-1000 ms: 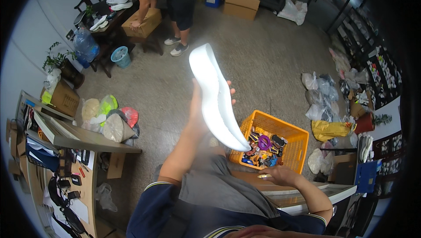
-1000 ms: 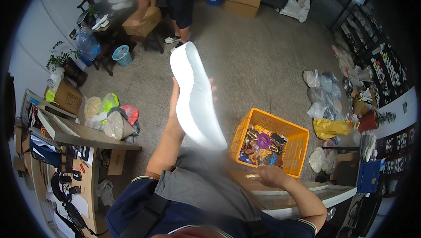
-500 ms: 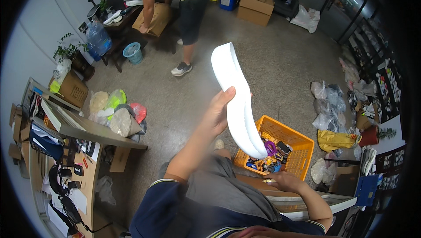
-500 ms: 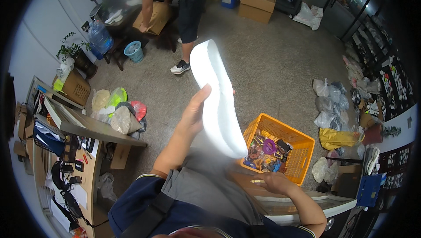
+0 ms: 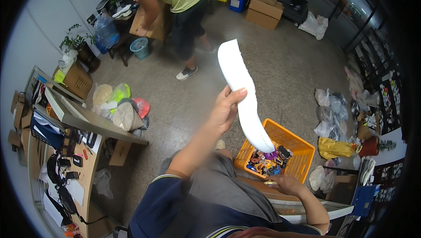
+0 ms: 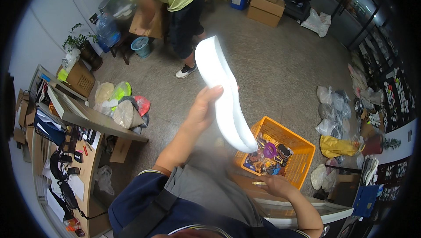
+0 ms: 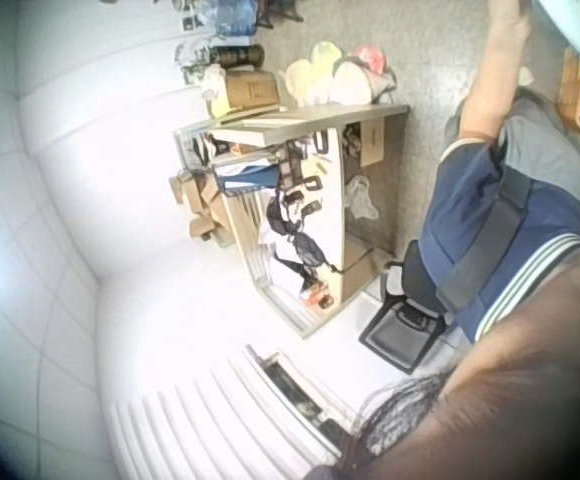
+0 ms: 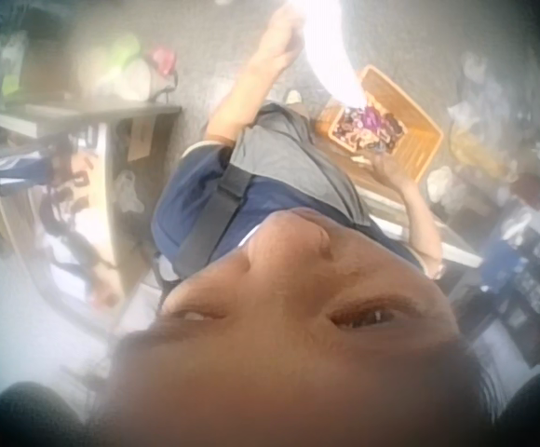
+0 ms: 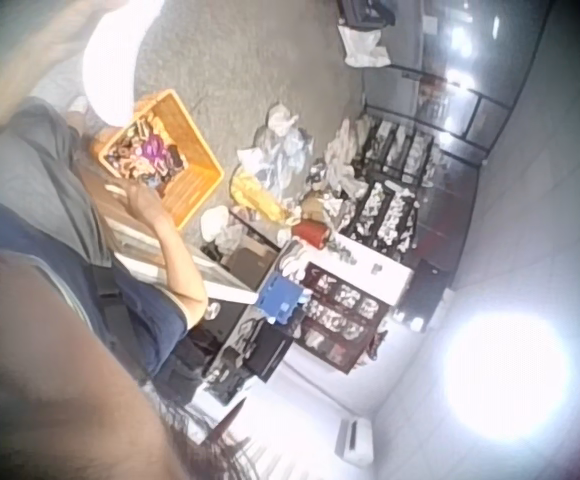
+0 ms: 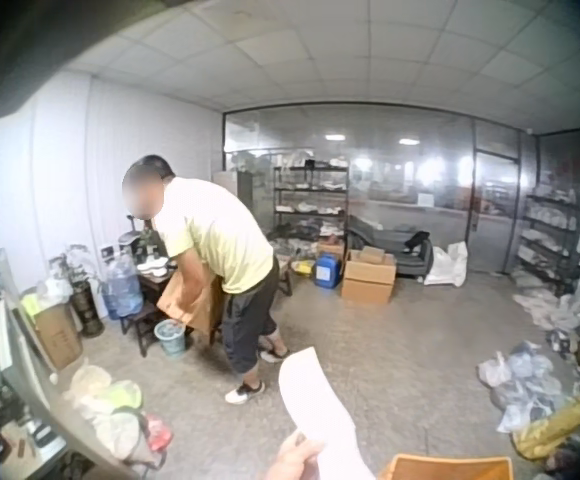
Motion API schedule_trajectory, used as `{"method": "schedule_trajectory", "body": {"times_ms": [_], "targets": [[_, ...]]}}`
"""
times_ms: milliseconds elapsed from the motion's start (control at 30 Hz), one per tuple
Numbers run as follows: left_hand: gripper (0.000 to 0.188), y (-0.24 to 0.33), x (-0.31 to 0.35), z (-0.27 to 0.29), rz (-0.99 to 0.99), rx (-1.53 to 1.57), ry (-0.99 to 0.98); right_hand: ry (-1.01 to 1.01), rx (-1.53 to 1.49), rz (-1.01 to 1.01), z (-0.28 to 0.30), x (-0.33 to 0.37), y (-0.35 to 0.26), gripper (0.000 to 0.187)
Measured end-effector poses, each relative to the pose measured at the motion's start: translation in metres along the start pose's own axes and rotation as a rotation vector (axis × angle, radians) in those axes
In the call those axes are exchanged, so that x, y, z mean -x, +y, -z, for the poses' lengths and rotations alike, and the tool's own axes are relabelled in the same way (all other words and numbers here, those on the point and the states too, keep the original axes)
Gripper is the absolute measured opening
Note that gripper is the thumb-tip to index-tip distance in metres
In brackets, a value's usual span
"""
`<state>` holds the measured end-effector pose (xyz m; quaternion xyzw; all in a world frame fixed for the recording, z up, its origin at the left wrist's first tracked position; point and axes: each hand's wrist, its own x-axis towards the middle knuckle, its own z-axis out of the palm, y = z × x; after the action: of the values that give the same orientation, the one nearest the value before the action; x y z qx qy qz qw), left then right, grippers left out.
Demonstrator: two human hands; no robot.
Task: The person picks up a white shoe insole and rubs its surface with a small yellow tool. They turn the insole over to inspect both sides, then sit on the floor and continue rubbing the insole with the tool.
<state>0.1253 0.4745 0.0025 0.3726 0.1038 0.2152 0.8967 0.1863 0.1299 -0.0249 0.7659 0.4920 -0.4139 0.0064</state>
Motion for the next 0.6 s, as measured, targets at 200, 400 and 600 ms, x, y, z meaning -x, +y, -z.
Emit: {"method": "schedule_trajectory", "body": {"times_ms": [200,400,600], "targets": [[0.08,0.005,-0.001,0.003,-0.099,-0.013,0.059,0.009,-0.006,0.017,0.002,0.0,0.0,0.037],[0.085,0.006,-0.002,0.008,-0.146,0.008,0.047,0.02,0.015,-0.005,0.003,-0.002,-0.004,0.036],[0.084,0.001,-0.004,0.012,-0.062,0.076,-0.008,0.028,-0.035,0.028,0.002,-0.002,-0.004,0.037]]}}
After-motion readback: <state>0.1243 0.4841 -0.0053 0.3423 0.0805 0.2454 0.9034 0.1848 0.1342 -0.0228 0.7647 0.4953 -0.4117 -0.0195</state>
